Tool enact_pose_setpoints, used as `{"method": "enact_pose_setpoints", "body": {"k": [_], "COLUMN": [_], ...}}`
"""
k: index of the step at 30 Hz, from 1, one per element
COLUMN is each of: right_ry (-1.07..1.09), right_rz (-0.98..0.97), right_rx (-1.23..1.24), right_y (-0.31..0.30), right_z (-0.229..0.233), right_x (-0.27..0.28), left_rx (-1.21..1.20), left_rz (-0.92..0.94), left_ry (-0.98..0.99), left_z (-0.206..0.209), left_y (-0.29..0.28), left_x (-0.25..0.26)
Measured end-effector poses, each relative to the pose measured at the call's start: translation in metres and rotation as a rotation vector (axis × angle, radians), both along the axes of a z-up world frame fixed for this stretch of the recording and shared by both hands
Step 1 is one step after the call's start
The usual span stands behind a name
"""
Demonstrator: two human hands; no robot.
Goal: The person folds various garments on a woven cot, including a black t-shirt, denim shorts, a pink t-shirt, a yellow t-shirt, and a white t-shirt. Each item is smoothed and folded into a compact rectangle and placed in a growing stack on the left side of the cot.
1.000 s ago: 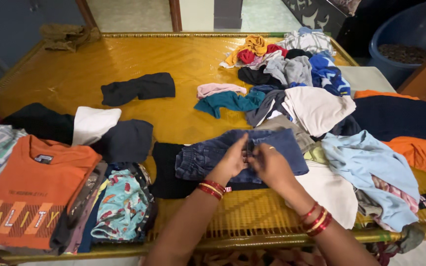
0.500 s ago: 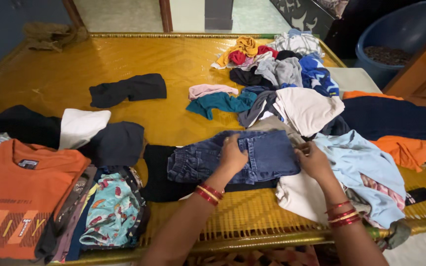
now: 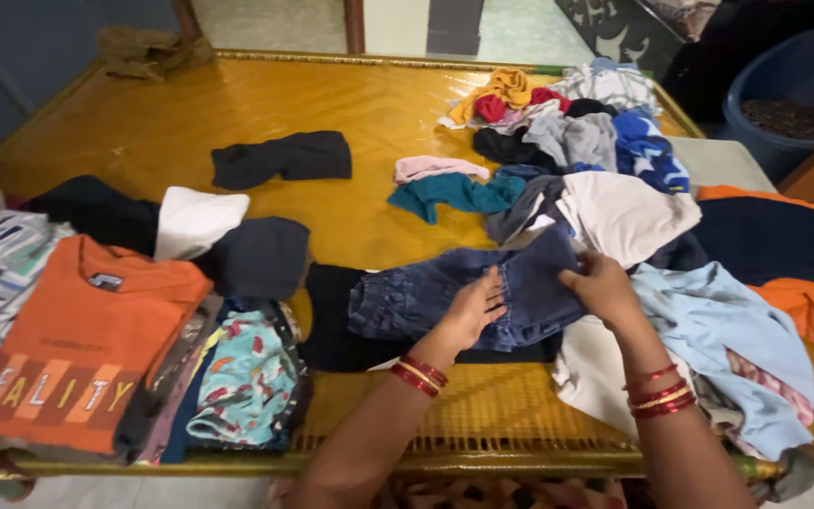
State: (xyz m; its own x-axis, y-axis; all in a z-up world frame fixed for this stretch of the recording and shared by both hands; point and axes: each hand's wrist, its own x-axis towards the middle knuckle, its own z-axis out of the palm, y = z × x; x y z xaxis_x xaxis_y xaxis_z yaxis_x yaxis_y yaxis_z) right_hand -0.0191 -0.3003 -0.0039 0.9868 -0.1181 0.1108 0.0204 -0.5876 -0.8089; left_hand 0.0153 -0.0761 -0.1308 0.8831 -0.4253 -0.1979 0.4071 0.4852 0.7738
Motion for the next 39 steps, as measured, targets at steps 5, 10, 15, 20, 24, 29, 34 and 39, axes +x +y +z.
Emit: {"method": "enact_pose_setpoints", "body": {"k": [5, 10, 15, 20, 24, 29, 34, 39], "right_ry": [-0.295, -0.133, -0.153, -0.128, 0.044, -0.239, 0.123, 0.2], "right_rz": [0.065, 0.173, 0.224, 0.447, 0.409, 0.173, 0.08, 0.095], "right_rx": [-0.431, -0.547, -0.531, -0.364, -0.012, -0.187, -0.014, 0.17], "right_y": [0.11, 0.2, 0.249, 0.251, 0.194, 0.133, 0.134, 0.139], "right_z": [0.066, 0.079, 0.048, 0.017, 0.005, -0.032, -0.062, -0.051], "right_x": [-0.021, -0.034, -0.028, -0.011, 0.012, 0.027, 0.009, 0.003], "left_rx": [-0.081, -0.183, -0.191, 0.026, 0.377, 0.948, 1.349, 1.556], "left_rz": [-0.138, -0.084, 0.043, 0.232, 0.366, 0.538, 0.521, 0.447], "left_ry": [0.087, 0.179, 0.144, 0.14, -0.147, -0.501, -0.532, -0.416], "left_z": [0.008, 0.038, 0.069, 0.054, 0.044, 0.053, 0.092, 0.112], "left_y": [0.026, 0.076, 0.134, 0.154, 0.161, 0.173, 0.177, 0.187], "left_x": [0.008, -0.002, -0.024, -0.019, -0.014, -0.026, -0.052, -0.064]}}
